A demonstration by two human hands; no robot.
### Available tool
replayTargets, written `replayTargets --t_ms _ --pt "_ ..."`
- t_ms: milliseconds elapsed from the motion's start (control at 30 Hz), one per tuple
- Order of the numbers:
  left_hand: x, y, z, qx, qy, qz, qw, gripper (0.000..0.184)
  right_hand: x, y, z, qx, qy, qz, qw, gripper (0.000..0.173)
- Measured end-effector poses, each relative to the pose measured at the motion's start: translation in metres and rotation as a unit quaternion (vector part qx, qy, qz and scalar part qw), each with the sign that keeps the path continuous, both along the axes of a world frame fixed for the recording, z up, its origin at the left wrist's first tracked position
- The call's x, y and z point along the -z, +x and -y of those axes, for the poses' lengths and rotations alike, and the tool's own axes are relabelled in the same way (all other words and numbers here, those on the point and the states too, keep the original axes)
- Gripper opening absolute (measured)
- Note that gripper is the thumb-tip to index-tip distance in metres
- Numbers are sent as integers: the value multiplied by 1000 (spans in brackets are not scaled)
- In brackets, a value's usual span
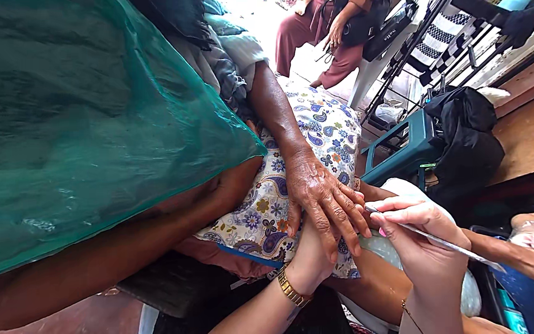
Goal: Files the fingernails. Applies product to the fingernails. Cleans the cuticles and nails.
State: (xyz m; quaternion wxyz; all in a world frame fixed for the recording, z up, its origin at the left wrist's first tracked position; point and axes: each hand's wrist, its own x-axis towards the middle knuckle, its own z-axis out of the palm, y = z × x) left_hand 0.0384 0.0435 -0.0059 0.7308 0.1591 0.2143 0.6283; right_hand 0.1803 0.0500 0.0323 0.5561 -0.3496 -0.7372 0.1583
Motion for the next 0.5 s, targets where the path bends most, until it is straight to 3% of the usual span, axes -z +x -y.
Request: replayTargets --t_ms 500 --pt "-1 1 -1 -2 -3 -2 1000 23 -2 0 0 -1 -7 1 1000 10"
